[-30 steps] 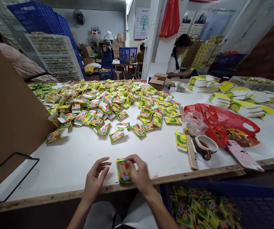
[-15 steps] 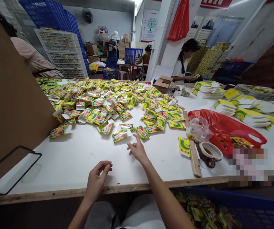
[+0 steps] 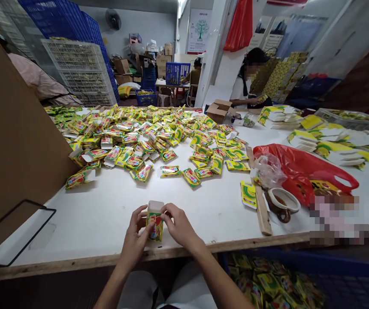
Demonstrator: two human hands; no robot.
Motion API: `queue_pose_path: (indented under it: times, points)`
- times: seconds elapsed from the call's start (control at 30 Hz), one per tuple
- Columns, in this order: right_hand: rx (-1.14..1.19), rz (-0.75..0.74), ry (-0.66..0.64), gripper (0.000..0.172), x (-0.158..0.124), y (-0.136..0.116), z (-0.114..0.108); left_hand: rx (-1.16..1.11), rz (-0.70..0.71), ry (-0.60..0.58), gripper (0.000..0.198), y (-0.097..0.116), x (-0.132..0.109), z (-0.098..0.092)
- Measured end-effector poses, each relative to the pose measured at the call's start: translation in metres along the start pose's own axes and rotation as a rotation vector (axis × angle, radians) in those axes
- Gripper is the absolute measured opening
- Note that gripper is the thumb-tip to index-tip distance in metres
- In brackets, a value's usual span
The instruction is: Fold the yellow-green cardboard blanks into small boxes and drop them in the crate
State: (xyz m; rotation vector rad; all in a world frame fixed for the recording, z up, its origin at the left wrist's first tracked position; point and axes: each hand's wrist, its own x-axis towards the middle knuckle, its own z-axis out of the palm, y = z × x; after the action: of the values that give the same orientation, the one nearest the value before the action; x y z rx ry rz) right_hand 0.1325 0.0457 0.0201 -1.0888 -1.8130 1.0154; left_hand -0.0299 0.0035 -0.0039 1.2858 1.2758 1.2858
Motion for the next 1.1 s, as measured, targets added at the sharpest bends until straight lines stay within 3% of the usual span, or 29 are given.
queue_pose_path:
  times: [0.1,0.17,0.37,0.5,0.57,0.77,1.1]
  points:
    - [0.238,0.097,0.172,0.023,-0.014,0.009,0.013,-0.054,-0.068,-0.128,0.037,0.002,-0.002,0.000]
    - [0.332,0.132,0.238,0.025,-0.018,0.016,0.019,-0.059,-0.108,-0.169,0.031,0.003,-0.003,-0.002]
    - [0.189,0.089,0.132,0.017,-0.017,0.014,0.021,-0.048,-0.063,-0.110,0.025,0.002,0.005,0.000]
    - [0.188,0.054,0.218,0.009,-0.016,0.008,0.024,-0.119,0.018,-0.053,0.024,0.002,0.009,0.005]
    - [0.241,0.042,0.263,0.017,-0.017,0.007,0.027,-0.128,0.039,-0.024,0.027,0.004,0.008,0.006]
    - [0.135,-0.036,0.219,0.012,-0.025,-0.003,0.024,0.032,0.096,-0.041,0.017,0.013,0.000,0.006]
    - [0.060,0.086,0.251,0.016,-0.014,-0.010,0.021,0.020,-0.036,0.043,0.021,0.018,0.007,0.010]
